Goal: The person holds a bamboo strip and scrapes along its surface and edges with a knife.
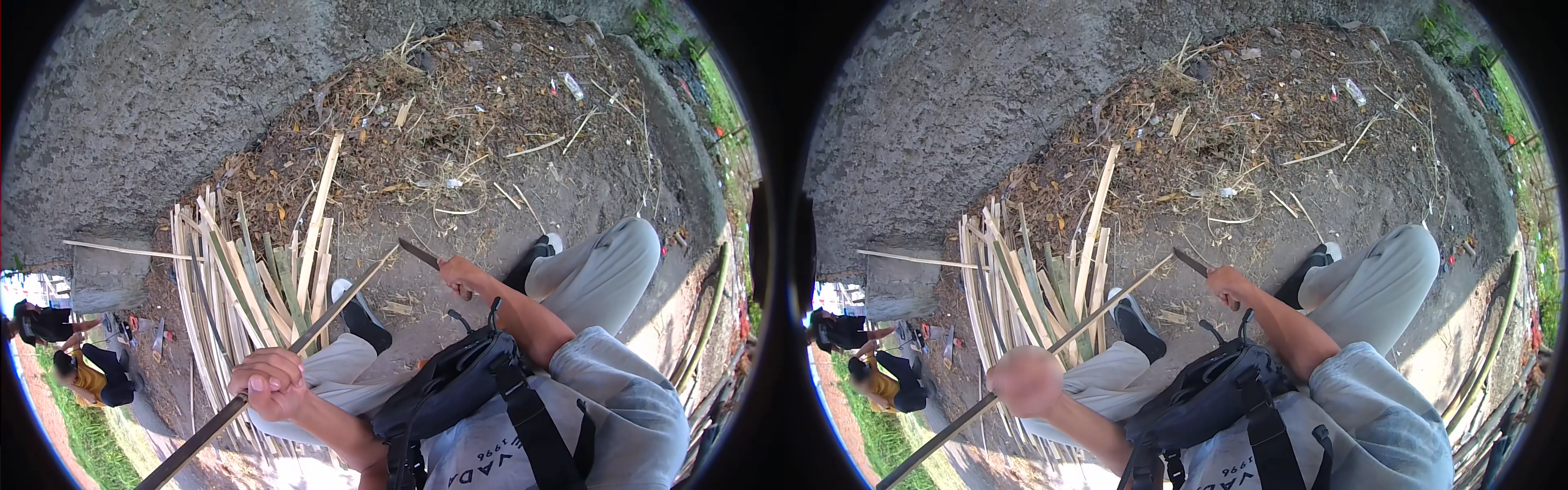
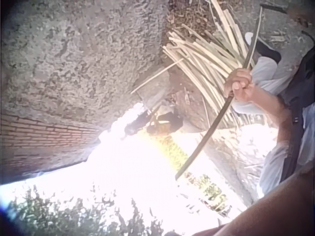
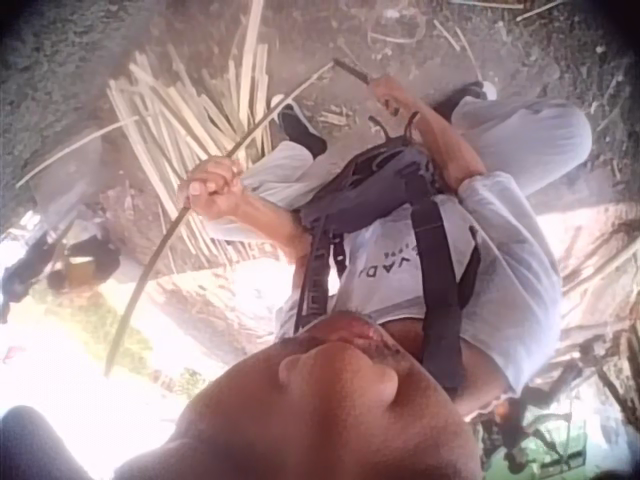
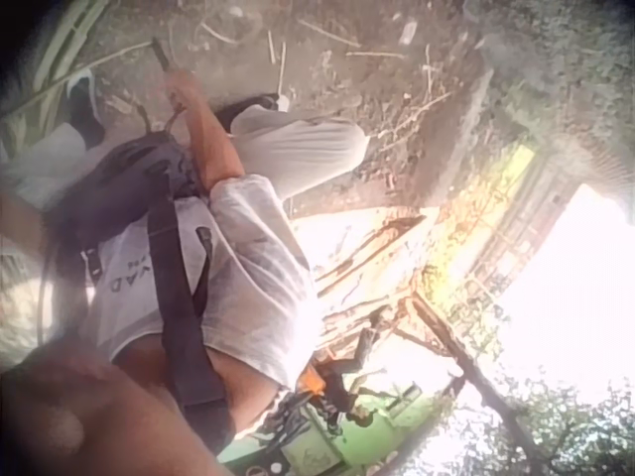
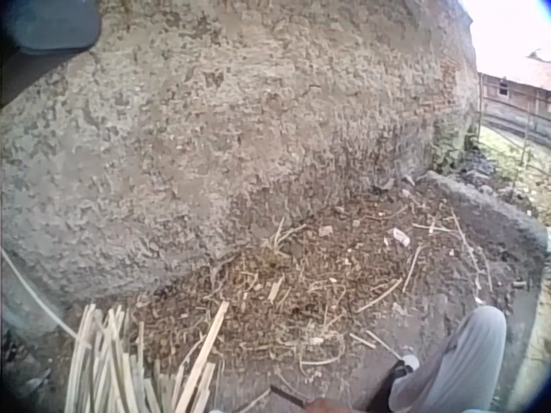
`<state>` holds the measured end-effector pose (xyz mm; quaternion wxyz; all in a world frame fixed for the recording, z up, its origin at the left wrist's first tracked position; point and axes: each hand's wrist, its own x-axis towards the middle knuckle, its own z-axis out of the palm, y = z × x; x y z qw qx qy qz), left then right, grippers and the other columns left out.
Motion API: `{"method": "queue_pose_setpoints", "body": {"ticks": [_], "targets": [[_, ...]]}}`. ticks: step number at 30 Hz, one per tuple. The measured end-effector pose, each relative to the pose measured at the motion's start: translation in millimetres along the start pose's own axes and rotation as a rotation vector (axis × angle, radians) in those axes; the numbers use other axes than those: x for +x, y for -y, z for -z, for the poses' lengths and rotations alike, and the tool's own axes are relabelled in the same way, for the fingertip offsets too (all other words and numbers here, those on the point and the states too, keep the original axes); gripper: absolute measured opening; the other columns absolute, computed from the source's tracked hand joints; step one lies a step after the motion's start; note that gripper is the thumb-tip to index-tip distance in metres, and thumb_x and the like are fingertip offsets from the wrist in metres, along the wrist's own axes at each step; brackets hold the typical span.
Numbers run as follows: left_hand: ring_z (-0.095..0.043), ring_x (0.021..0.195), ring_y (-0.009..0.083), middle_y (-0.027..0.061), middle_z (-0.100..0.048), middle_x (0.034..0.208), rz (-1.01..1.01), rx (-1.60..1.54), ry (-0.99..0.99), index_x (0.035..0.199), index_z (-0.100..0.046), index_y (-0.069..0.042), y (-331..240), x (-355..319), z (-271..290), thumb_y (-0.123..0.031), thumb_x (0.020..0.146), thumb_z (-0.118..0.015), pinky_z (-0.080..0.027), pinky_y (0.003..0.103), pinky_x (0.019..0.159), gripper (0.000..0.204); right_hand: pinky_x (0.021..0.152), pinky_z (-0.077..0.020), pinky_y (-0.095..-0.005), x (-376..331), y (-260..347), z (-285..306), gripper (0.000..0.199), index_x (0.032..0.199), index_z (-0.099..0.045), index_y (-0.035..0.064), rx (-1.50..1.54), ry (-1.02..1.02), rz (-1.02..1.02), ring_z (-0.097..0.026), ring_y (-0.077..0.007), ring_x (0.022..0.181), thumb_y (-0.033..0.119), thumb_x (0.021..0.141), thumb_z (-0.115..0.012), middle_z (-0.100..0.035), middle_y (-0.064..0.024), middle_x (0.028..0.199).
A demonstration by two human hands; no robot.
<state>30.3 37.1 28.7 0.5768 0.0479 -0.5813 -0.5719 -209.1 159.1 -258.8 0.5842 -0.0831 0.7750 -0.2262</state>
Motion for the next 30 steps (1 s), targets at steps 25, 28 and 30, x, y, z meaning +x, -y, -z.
{"method": "queue_pose_setpoints", "body": {"ticks": [25, 28, 30], "targets": [[-0.020, 0.037, 0.0102, -0.0020, -0.019, 0.045, -0.303, 0.049, -0.561, 0.060, -0.040, -0.011, -73.4, -16.4, 64.7, -0.020, 0.094, -0.043, -0.027, 0.026, 0.045, 0.036, 0.068, -0.0514, -0.0487, -36.4, 4.7, -22.9, 0.056, 0.073, -0.066, -0.0042, -0.415, -0.390, 0.454, -0.063, -0.0430, 0.072, 0.042, 0.091, -0.042, -0.062, -0.0286, 0.070], [-0.024, 0.034, 0.0107, 0.0000, -0.026, 0.045, -0.340, 0.077, -0.621, 0.061, -0.041, -0.010, -72.8, -18.8, 69.2, -0.020, 0.094, -0.040, -0.025, 0.026, 0.039, 0.035, 0.067, -0.0514, -0.0475, -31.4, 5.2, -32.3, 0.059, 0.070, -0.065, -0.0062, -0.422, -0.165, 0.453, -0.064, -0.0411, 0.071, 0.044, 0.091, -0.041, -0.061, -0.0286, 0.066], [-0.024, 0.034, 0.0107, 0.0000, -0.026, 0.045, -0.333, 0.082, -0.616, 0.061, -0.042, -0.009, -73.7, -20.5, 71.3, -0.021, 0.095, -0.039, -0.025, 0.026, 0.039, 0.035, 0.070, -0.0507, -0.0478, -33.8, 10.8, -35.8, 0.062, 0.070, -0.065, -0.0076, -0.314, 0.075, 0.272, -0.064, -0.0404, 0.074, 0.045, 0.090, -0.041, -0.061, -0.0287, 0.066]]}}
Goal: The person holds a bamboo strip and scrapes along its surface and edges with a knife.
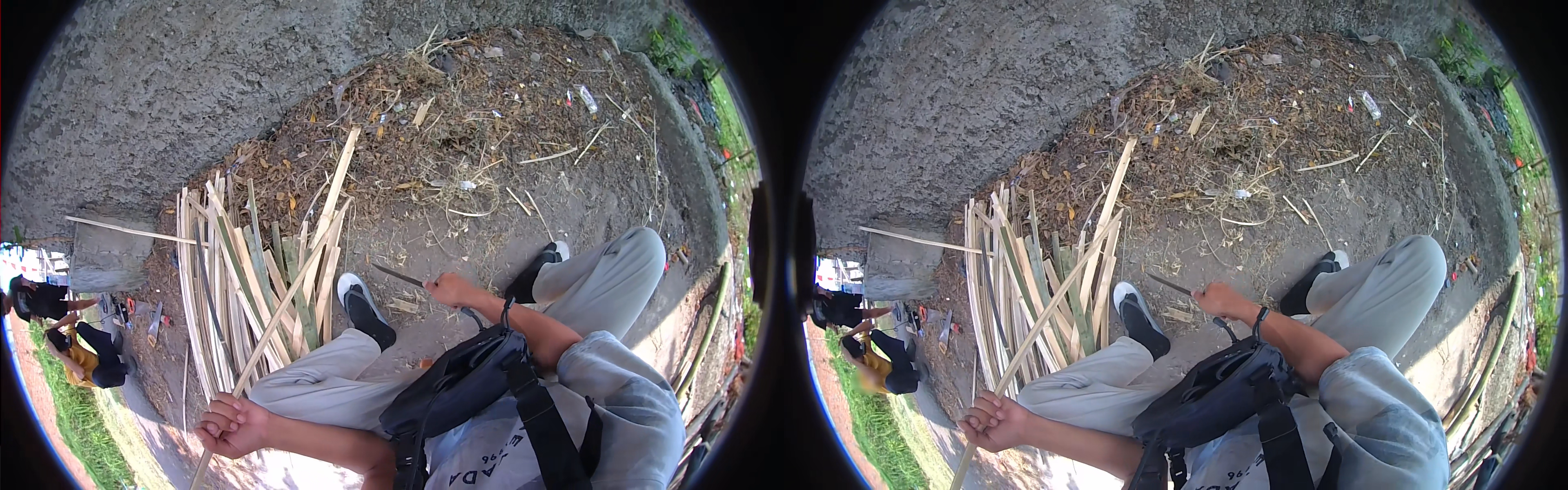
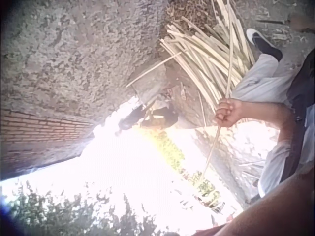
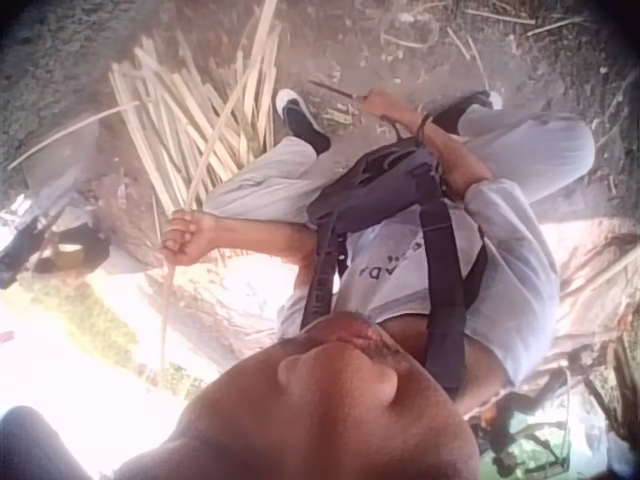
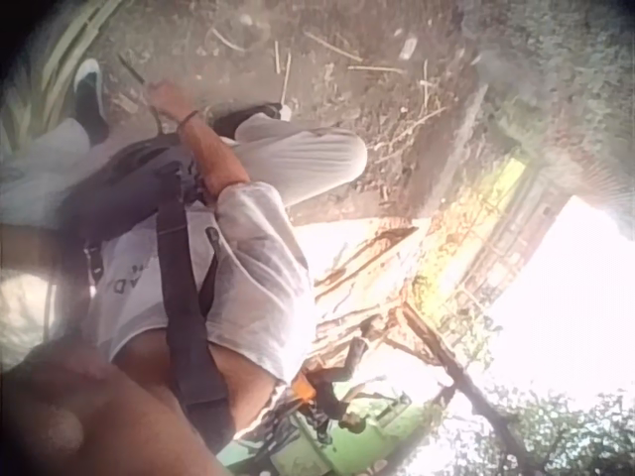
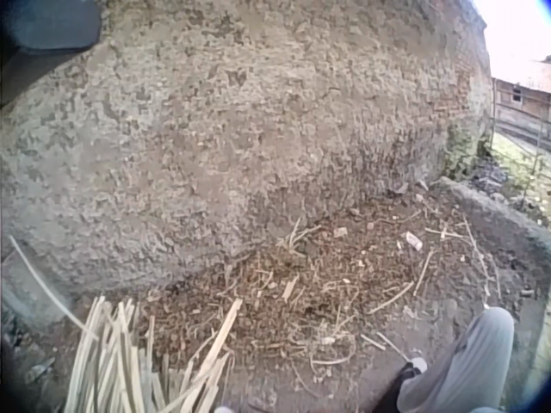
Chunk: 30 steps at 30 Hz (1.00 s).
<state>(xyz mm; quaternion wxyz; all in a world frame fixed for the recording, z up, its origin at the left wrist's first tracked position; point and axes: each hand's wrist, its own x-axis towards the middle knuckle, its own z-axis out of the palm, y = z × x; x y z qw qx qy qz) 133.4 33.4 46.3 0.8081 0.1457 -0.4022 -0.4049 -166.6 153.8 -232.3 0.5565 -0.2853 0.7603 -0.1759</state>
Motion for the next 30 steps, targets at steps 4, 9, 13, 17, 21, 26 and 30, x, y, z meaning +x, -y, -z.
{"method": "queue_pose_setpoints", "body": {"ticks": [4, 9, 13, 17, 21, 26, 30], "targets": [[-0.024, 0.034, 0.0107, -0.0001, -0.027, 0.044, 0.041, -0.001, 0.023, 0.062, -0.044, -0.008, 1.9, 0.1, 3.4, -0.021, 0.095, -0.039, -0.025, 0.026, 0.039, 0.036, 0.072, -0.0504, -0.0489, 15.3, -11.3, 9.7, 0.061, 0.069, -0.064, -0.0085, -0.090, -0.037, 0.022, -0.064, -0.0422, 0.074, 0.044, 0.090, -0.041, -0.061, -0.0293, 0.067], [-0.024, 0.034, 0.0103, -0.0003, -0.026, 0.043, 0.073, -0.029, 0.034, 0.063, -0.046, -0.008, 2.1, 2.2, 8.4, -0.021, 0.096, -0.038, -0.026, 0.025, 0.039, 0.036, 0.070, -0.0517, -0.0495, 27.6, -37.6, 41.4, 0.054, 0.071, -0.064, -0.0076, -0.177, -0.637, -0.047, -0.063, -0.0452, 0.075, 0.040, 0.089, -0.046, -0.060, -0.0333, 0.074], [-0.024, 0.034, 0.0098, -0.0004, -0.025, 0.043, 0.062, -0.030, 0.010, 0.063, -0.046, -0.008, 0.1, 2.7, 6.2, -0.021, 0.096, -0.038, -0.026, 0.025, 0.039, 0.036, 0.073, -0.0512, -0.0502, 4.6, -21.8, 74.8, 0.052, 0.076, -0.064, -0.0084, -0.037, -0.795, -0.098, -0.062, -0.0469, 0.080, 0.040, 0.088, -0.047, -0.060, -0.0346, 0.078], [-0.024, 0.034, 0.0099, -0.0006, -0.025, 0.043, 0.070, -0.056, -0.003, 0.063, -0.045, -0.008, 3.2, 2.3, 3.8, -0.021, 0.096, -0.038, -0.026, 0.025, 0.040, 0.036, 0.074, -0.0509, -0.0506, -3.0, -20.8, 84.8, 0.052, 0.075, -0.064, -0.0087, -0.088, -0.829, -0.088, -0.062, -0.0471, 0.079, 0.039, 0.088, -0.048, -0.061, -0.0337, 0.077], [-0.024, 0.034, 0.0100, -0.0009, -0.025, 0.043, 0.075, -0.028, -0.012, 0.063, -0.045, -0.009, 4.5, 2.3, 4.1, -0.021, 0.096, -0.039, -0.025, 0.025, 0.040, 0.036, 0.075, -0.0506, -0.0486, -10.1, -9.3, 58.4, 0.056, 0.071, -0.064, -0.0087, -0.195, -0.555, 0.066, -0.063, -0.0441, 0.073, 0.040, 0.089, -0.045, -0.062, -0.0302, 0.073], [-0.024, 0.034, 0.0099, -0.0010, -0.025, 0.043, 0.071, -0.013, 0.003, 0.062, -0.044, -0.009, 2.7, 2.4, 6.4, -0.021, 0.096, -0.039, -0.026, 0.025, 0.040, 0.036, 0.075, -0.0501, -0.0447, -27.7, 26.0, 20.0, 0.059, 0.069, -0.064, -0.0075, -0.083, -0.047, -0.009, -0.064, -0.0375, 0.076, 0.042, 0.091, -0.040, -0.062, -0.0273, 0.067], [-0.023, 0.036, 0.0098, -0.0020, -0.023, 0.044, 0.084, 0.047, -0.055, 0.058, -0.035, -0.014, 3.9, 2.9, 5.3, -0.018, 0.094, -0.043, -0.027, 0.025, 0.042, 0.038, 0.080, -0.0488, -0.0455, -4.7, 8.8, 5.5, 0.056, 0.081, -0.065, -0.0080, -0.218, -0.053, 0.082, -0.064, -0.0377, 0.085, 0.042, 0.091, -0.042, -0.063, -0.0282, 0.079]]}}
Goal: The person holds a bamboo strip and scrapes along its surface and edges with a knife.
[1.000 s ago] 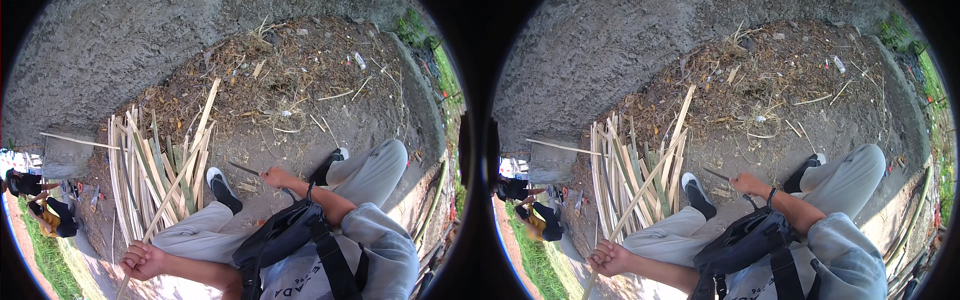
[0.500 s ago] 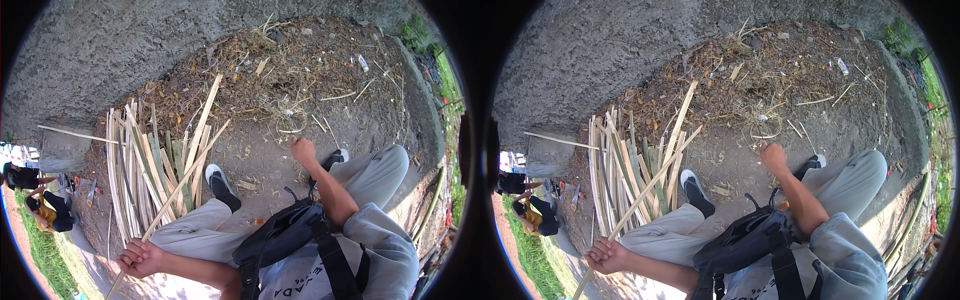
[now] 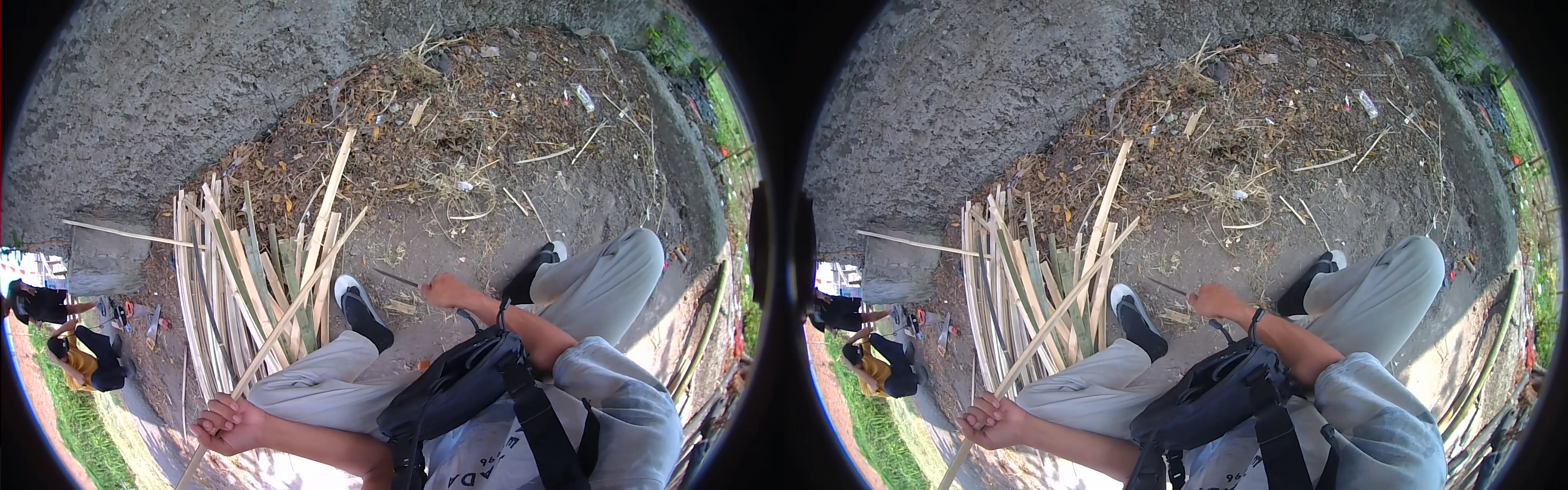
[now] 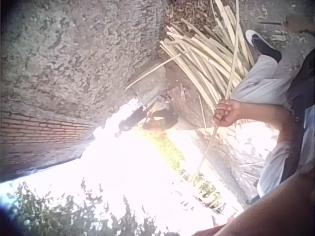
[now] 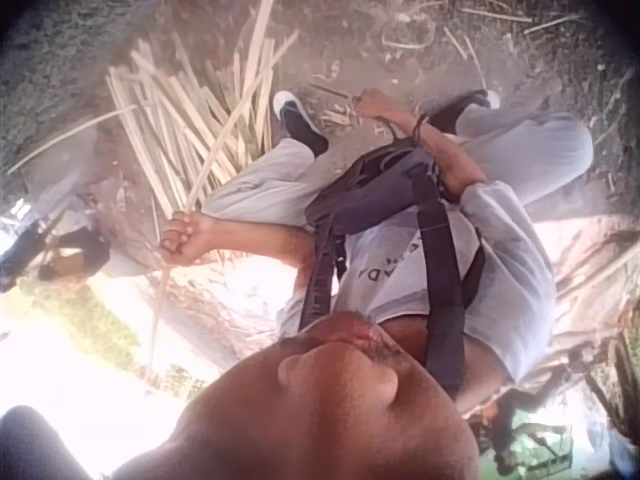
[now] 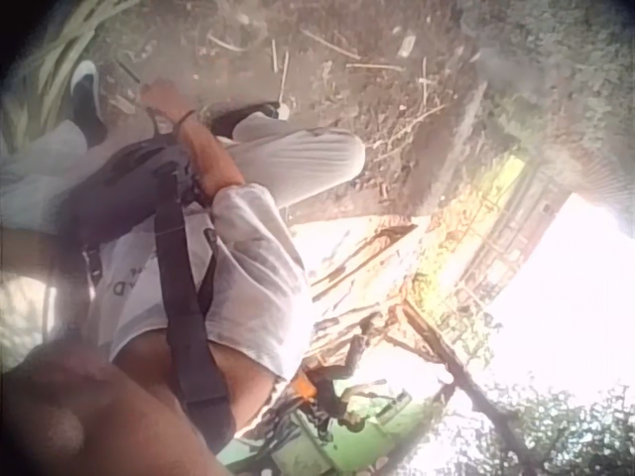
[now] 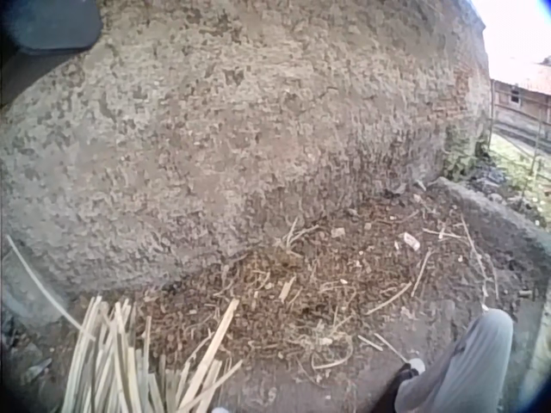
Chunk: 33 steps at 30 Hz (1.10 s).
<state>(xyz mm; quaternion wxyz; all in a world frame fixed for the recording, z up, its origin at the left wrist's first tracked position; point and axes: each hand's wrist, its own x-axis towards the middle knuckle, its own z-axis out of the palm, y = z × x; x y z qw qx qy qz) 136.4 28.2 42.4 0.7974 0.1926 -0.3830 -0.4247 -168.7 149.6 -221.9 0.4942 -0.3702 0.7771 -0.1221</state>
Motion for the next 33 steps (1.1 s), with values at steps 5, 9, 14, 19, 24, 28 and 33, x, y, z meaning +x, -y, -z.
{"method": "queue_pose_setpoints", "body": {"ticks": [5, 9, 14, 19, 24, 28, 33], "targets": [[-0.023, 0.036, 0.0099, -0.0022, -0.022, 0.045, -0.008, 0.000, -0.016, 0.056, -0.032, -0.016, -3.4, 0.8, 4.5, -0.018, 0.094, -0.043, -0.027, 0.025, 0.043, 0.040, 0.084, -0.0480, -0.0473, 16.9, -35.8, 5.9, 0.052, 0.089, -0.065, -0.0069, -0.053, -0.237, -0.094, -0.061, -0.0436, 0.092, 0.041, 0.089, -0.045, -0.063, -0.0289, 0.091], [-0.024, 0.034, 0.0094, -0.0014, -0.023, 0.045, -0.049, -0.021, -0.003, 0.061, -0.041, -0.010, -2.4, 2.7, 9.0, -0.019, 0.095, -0.040, -0.026, 0.024, 0.040, 0.036, 0.081, -0.0494, -0.0481, -1.0, -37.5, 46.3, 0.051, 0.086, -0.066, -0.0060, 0.006, -0.460, -0.241, -0.061, -0.0449, 0.089, 0.041, 0.089, -0.046, -0.063, -0.0302, 0.088], [-0.024, 0.034, 0.0096, -0.0012, -0.024, 0.045, -0.035, -0.038, -0.015, 0.061, -0.042, -0.010, -0.5, 0.9, 6.1, -0.020, 0.096, -0.040, -0.026, 0.024, 0.039, 0.037, 0.070, -0.0518, -0.0470, -20.4, -57.7, 98.1, 0.056, 0.081, -0.064, -0.0090, 0.006, -0.768, -0.258, -0.065, -0.0414, 0.075, 0.042, 0.091, -0.044, -0.063, -0.0288, 0.075], [-0.025, 0.034, 0.0093, -0.0007, -0.027, 0.044, 0.012, -0.037, 0.045, 0.061, -0.042, -0.010, 3.9, -2.8, 1.3, -0.022, 0.097, -0.039, -0.026, 0.024, 0.036, 0.038, 0.045, -0.0459, -0.0398, -15.7, -106.3, 124.5, 0.060, 0.062, -0.055, -0.0068, 0.863, -0.810, -0.289, -0.056, -0.0262, 0.041, 0.042, 0.094, -0.039, -0.052, -0.0140, 0.049], [-0.024, 0.032, 0.0089, -0.0012, -0.027, 0.041, 0.046, -0.036, 0.055, 0.061, -0.043, -0.010, 7.0, -5.2, -1.1, -0.021, 0.096, -0.040, -0.025, 0.023, 0.035, 0.037, 0.039, -0.0407, -0.0340, -33.7, -65.6, 121.4, 0.054, 0.058, -0.047, 0.0000, 1.030, -0.729, -0.141, -0.049, -0.0189, 0.039, 0.039, 0.095, -0.041, -0.045, -0.0074, 0.047], [-0.025, 0.031, 0.0090, -0.0013, -0.029, 0.039, 0.087, -0.026, 0.100, 0.063, -0.046, -0.010, 17.7, -11.7, -9.9, -0.021, 0.095, -0.042, -0.026, 0.023, 0.035, 0.035, 0.045, -0.0425, -0.0358, -65.0, -14.1, 99.2, 0.054, 0.065, -0.053, -0.0014, 0.824, -0.523, -0.081, -0.053, -0.0193, 0.045, 0.042, 0.094, -0.040, -0.049, -0.0098, 0.051], [-0.027, 0.030, 0.0098, -0.0008, -0.030, 0.039, 0.158, 0.028, 0.088, 0.061, -0.046, -0.010, 30.2, -30.6, -34.5, -0.021, 0.094, -0.042, -0.028, 0.024, 0.034, 0.036, 0.057, -0.0435, -0.0449, -53.5, 5.3, 43.8, 0.061, 0.071, -0.058, -0.0060, 0.457, -0.483, 0.058, -0.055, -0.0371, 0.054, 0.048, 0.092, -0.038, -0.054, -0.0238, 0.058]]}}
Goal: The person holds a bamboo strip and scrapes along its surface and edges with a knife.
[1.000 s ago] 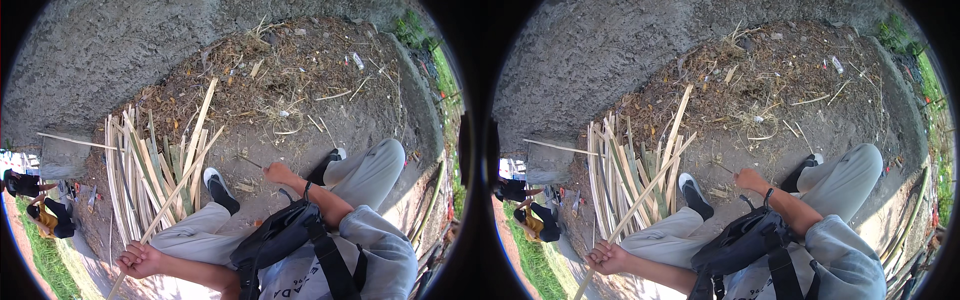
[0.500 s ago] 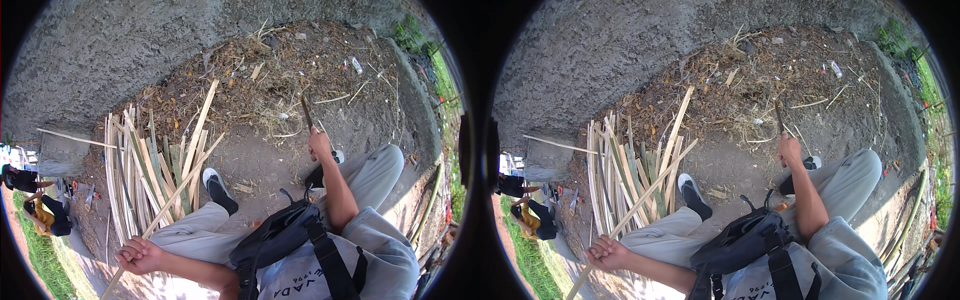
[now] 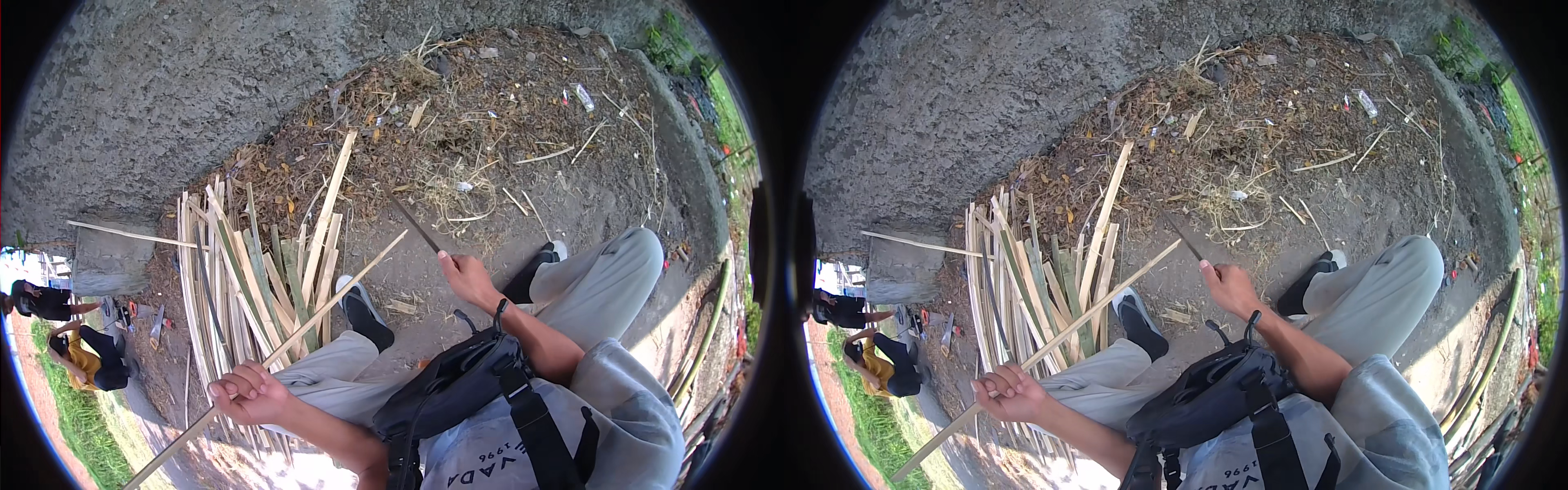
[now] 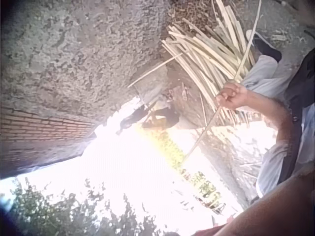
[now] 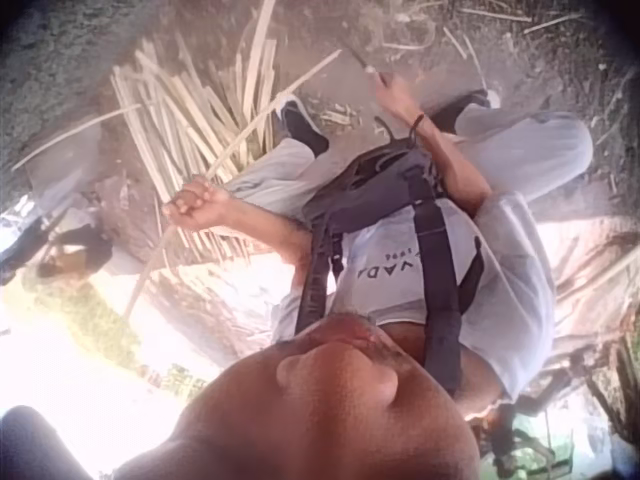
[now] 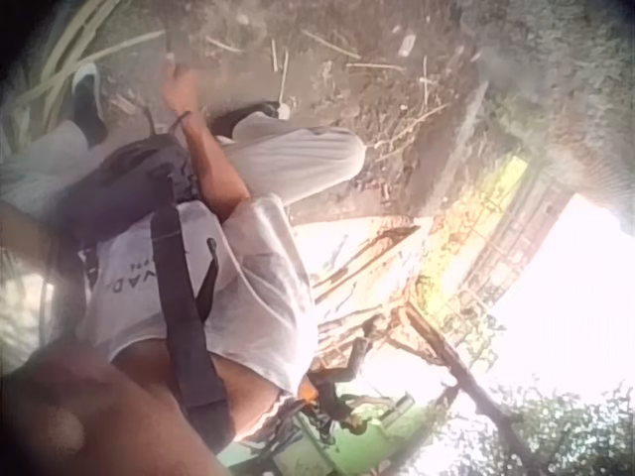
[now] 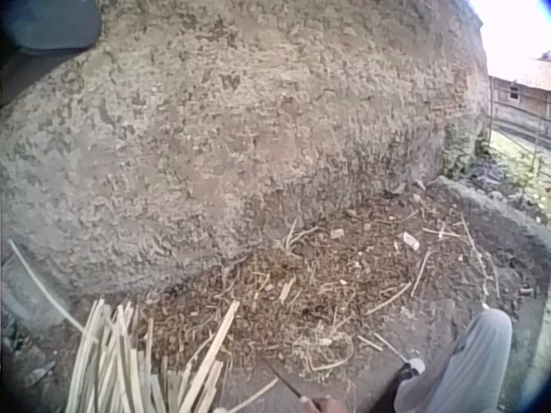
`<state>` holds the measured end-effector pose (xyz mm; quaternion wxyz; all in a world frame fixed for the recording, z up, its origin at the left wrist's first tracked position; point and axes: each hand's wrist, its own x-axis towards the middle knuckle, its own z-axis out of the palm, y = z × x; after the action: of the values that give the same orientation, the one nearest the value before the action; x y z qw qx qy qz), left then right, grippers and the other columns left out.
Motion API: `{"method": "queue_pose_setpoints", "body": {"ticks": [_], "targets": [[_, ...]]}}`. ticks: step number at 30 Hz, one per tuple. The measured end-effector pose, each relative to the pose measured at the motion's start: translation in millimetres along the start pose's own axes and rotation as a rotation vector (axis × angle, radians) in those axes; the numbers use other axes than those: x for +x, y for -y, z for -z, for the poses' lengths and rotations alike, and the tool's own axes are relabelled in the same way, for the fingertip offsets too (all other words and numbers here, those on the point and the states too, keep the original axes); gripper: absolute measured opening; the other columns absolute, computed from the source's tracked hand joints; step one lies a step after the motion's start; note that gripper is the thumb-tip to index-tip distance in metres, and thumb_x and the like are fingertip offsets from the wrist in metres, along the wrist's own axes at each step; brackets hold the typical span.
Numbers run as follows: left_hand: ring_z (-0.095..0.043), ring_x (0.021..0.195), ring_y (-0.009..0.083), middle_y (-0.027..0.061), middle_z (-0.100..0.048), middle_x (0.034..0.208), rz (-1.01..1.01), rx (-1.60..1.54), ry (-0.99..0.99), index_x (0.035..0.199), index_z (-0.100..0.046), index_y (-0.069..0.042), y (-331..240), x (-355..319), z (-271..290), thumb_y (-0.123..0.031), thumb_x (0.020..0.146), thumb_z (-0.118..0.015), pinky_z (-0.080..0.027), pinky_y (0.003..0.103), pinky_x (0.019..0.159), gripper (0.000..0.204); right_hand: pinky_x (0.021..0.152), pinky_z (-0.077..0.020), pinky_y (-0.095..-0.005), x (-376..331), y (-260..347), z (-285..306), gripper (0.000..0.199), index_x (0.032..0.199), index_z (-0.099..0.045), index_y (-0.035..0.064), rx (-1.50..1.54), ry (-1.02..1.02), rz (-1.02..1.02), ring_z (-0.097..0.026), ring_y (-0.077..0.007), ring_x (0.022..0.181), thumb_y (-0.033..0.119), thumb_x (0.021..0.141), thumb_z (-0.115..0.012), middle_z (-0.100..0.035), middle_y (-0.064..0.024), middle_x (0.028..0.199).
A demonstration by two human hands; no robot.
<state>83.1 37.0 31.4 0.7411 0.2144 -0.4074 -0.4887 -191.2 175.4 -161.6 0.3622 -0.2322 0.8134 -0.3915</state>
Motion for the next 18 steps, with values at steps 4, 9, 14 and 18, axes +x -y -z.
{"method": "queue_pose_setpoints", "body": {"ticks": [4, 9, 14, 18], "targets": [[-0.024, 0.033, 0.0084, -0.0024, -0.028, 0.040, 0.111, 0.029, 0.047, 0.059, -0.041, -0.014, 25.0, -10.2, -17.5, -0.023, 0.094, -0.044, -0.025, 0.024, 0.037, 0.036, 0.060, -0.0435, -0.0466, -5.1, 11.6, -26.2, 0.061, 0.072, -0.059, -0.0067, 0.030, 0.153, 0.134, -0.053, -0.0423, 0.057, 0.047, 0.093, -0.038, -0.053, -0.0267, 0.059], [-0.021, 0.034, 0.0079, -0.0039, -0.023, 0.042, 0.162, 0.115, 0.073, 0.058, -0.036, -0.016, 43.7, -16.5, -45.4, -0.025, 0.093, -0.045, -0.023, 0.024, 0.037, 0.037, 0.062, -0.0446, -0.0493, -31.5, 73.0, -24.1, 0.053, 0.078, -0.060, -0.0043, 0.045, 0.307, 0.331, -0.055, -0.0452, 0.059, 0.040, 0.095, -0.037, -0.054, -0.0271, 0.059], [-0.014, 0.032, 0.0073, -0.0039, -0.017, 0.040, 0.119, 0.142, 0.015, 0.055, -0.027, -0.016, 44.0, -25.0, -74.9, -0.024, 0.092, -0.046, -0.021, 0.025, 0.034, 0.042, 0.063, -0.0450, -0.0520, -41.8, 66.3, -33.0, 0.044, 0.085, -0.061, -0.0016, -0.087, 0.225, 0.365, -0.057, -0.0462, 0.066, 0.035, 0.095, -0.039, -0.056, -0.0282, 0.063], [-0.012, 0.032, 0.0065, -0.0049, -0.017, 0.040, 0.113, 0.095, -0.053, 0.056, -0.026, -0.016, 47.2, -13.2, -59.7, -0.021, 0.090, -0.045, -0.015, 0.023, 0.034, 0.040, 0.069, -0.0457, -0.0531, 21.6, -27.9, -55.0, 0.046, 0.084, -0.061, -0.0024, -0.188, 0.155, 0.185, -0.057, -0.0480, 0.071, 0.037, 0.095, -0.038, -0.057, -0.0296, 0.067]]}}
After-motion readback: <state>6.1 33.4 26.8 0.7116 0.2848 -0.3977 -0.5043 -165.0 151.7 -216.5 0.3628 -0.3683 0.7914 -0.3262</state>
